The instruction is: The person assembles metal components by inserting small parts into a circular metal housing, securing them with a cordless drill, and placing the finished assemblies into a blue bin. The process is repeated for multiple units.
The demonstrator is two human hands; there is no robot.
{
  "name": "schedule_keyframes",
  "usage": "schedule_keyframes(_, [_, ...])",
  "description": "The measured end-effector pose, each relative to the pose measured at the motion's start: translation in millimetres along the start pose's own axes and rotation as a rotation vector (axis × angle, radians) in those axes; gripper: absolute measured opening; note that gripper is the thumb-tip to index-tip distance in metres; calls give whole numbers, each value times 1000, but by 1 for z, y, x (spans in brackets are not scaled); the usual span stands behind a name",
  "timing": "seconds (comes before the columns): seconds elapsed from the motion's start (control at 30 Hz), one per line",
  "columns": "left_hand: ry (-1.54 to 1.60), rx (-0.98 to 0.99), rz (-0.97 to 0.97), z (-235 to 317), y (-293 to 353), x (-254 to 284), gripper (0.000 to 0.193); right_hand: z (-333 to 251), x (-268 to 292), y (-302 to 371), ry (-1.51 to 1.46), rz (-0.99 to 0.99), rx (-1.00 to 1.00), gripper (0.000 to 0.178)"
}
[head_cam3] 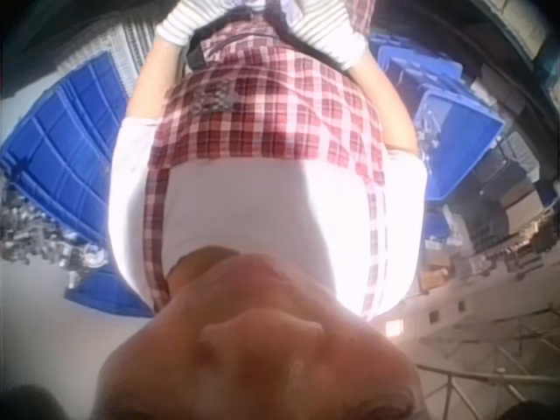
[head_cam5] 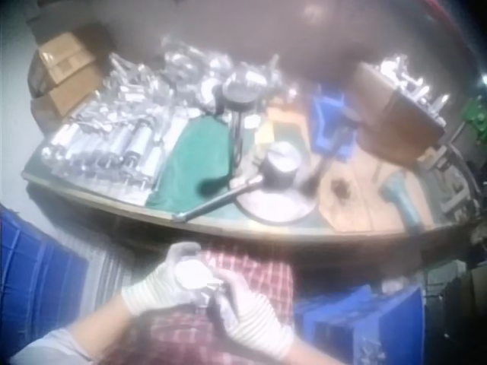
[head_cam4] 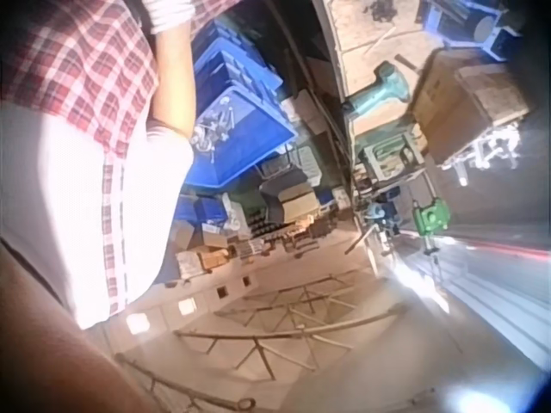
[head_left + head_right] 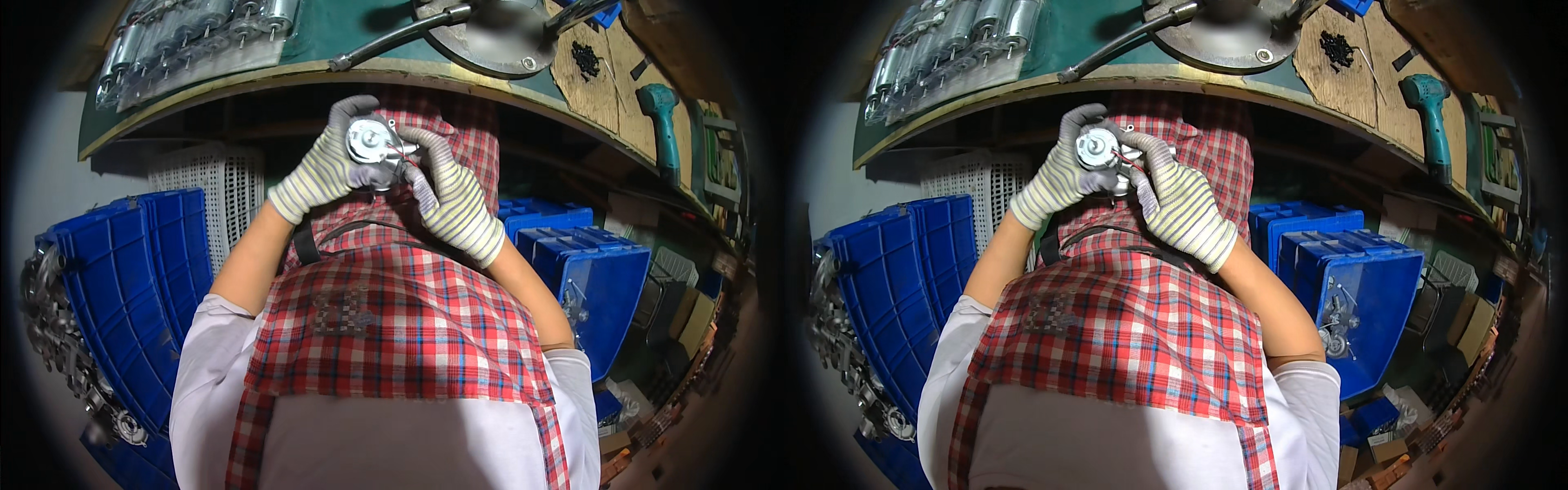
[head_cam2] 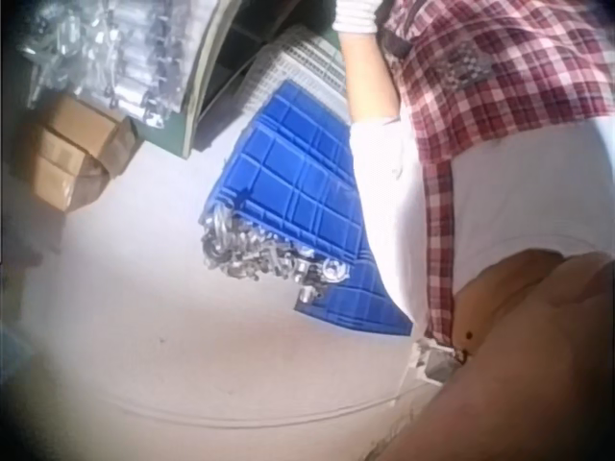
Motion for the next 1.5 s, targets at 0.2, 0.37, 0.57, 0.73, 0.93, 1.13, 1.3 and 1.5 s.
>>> schedule_keyframes(0.2, [-106,-58,-38,-6,-2,12,124,-3,-4,5,186,11,27,44])
schedule_keyframes(0.37, [22,-47,-10,1,-5,0,123,-16,-18,-11,326,100,141,52])
schedule_keyframes(0.57, [16,-44,106,-2,-11,-6,121,-11,-25,-3,263,192,219,34])
schedule_keyframes(0.73, [-7,-42,101,-3,-10,-7,121,-6,-29,0,185,126,69,42])
schedule_keyframes(0.93, [-31,53,77,6,-14,-10,120,4,-38,-21,515,136,19,62])
schedule_keyframes(1.13, [-298,-303,185,66,-24,-7,76,19,-23,-30,-97,384,-176,57])
schedule_keyframes(1.3, [-167,-483,435,63,-1,-13,45,34,12,0,-777,277,-201,53])
schedule_keyframes(1.5, [-151,-278,-154,-2,-9,-44,68,65,-19,22,-859,203,-132,39])
Point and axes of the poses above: each hand's wrist, its own y-axis away from the middle knuckle, its own x-axis out of the back of the hand, z = x × y, the point moved 1 cm from there along -y, towards the middle knuckle, and after that the axes turned 4 degrees about y, right-handed, at the moved point
